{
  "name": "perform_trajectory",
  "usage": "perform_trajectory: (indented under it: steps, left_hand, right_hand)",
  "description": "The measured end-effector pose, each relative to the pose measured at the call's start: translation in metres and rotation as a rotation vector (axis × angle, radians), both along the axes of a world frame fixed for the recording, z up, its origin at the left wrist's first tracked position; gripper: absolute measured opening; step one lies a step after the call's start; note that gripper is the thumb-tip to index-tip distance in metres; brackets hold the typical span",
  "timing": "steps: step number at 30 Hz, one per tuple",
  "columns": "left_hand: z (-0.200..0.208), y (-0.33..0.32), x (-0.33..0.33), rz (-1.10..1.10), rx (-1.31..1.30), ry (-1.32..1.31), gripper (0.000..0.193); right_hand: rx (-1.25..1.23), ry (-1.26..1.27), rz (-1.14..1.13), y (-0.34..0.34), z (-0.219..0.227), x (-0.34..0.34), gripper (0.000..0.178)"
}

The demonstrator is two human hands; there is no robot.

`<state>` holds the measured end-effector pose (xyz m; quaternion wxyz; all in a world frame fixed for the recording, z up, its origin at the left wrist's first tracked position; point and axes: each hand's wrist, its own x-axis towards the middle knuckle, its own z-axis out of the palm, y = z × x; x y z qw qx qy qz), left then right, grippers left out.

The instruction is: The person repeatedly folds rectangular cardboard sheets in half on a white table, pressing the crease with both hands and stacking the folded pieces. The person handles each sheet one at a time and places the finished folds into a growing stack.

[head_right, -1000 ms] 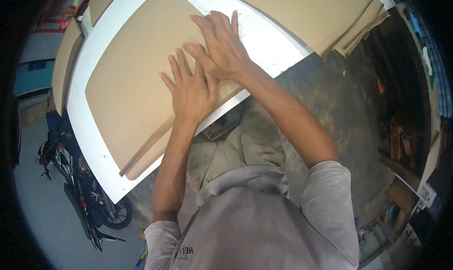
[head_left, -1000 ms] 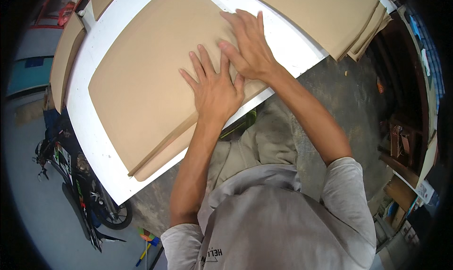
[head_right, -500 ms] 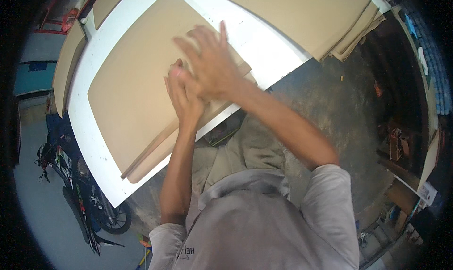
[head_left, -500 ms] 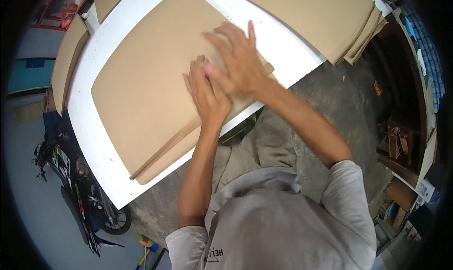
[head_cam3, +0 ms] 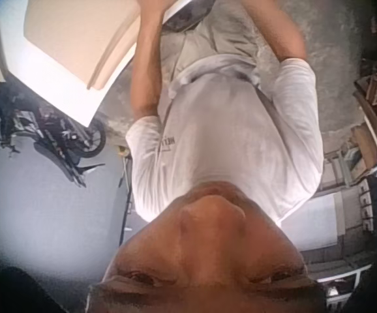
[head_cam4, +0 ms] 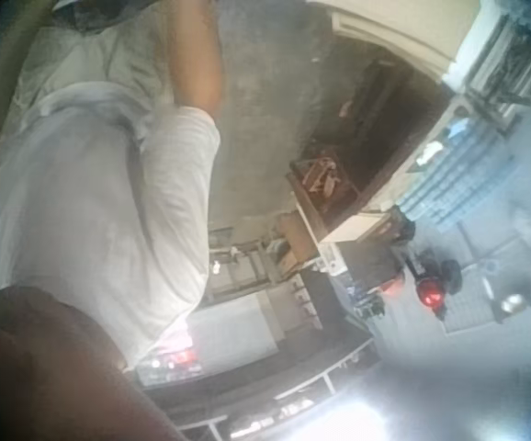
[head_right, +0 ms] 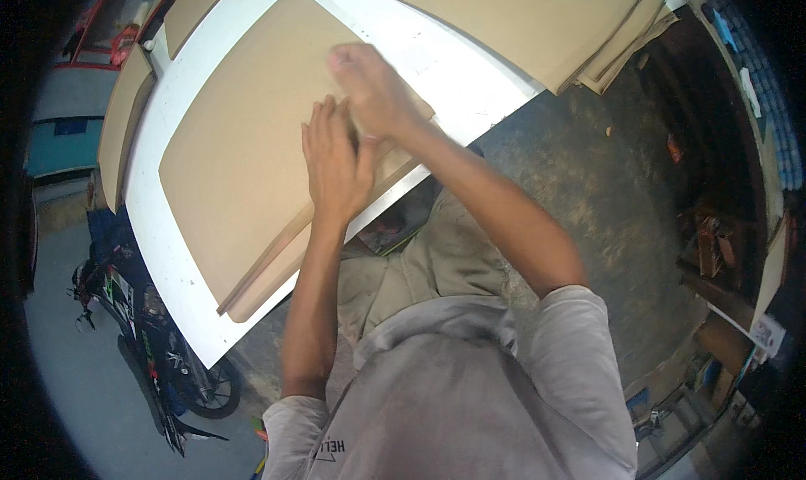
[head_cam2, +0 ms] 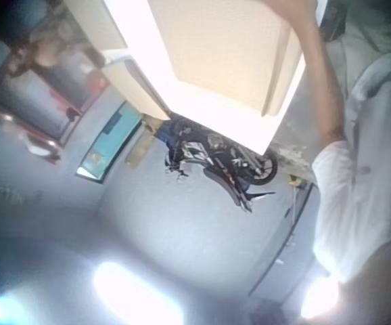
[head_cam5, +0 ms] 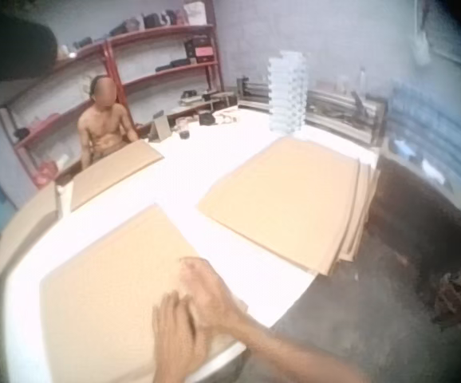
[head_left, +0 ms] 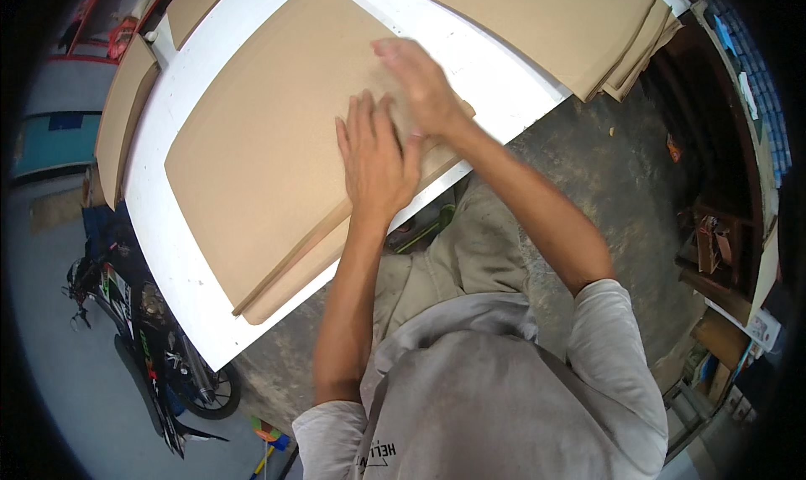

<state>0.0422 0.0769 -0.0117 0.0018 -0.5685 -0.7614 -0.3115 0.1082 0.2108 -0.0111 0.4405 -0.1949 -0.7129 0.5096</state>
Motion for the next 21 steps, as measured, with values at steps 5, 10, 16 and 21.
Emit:
perform_trajectory:
  steps: [5, 10, 16, 21]
  left_hand:
    - [0.002, 0.003, 0.003, -0.043, -0.216, 0.103, 0.063]
    - [0.005, 0.004, -0.001, -0.040, -0.299, 0.105, 0.059]
    - [0.003, 0.004, 0.001, -0.042, -0.300, 0.151, 0.058]
    - [-0.005, 0.005, -0.003, -0.072, -0.070, 0.049, 0.052]
  right_hand:
    - [-0.099, 0.102, -0.047, 0.043, 0.035, 0.031, 0.060]
    - [0.228, -0.037, -0.112, 0.026, 0.028, 0.024, 0.055]
    - [0.211, -0.224, -0.088, 0.017, 0.012, 0.020, 0.061]
    - [0.448, -0.132, -0.102, 0.007, 0.006, 0.017, 0.059]
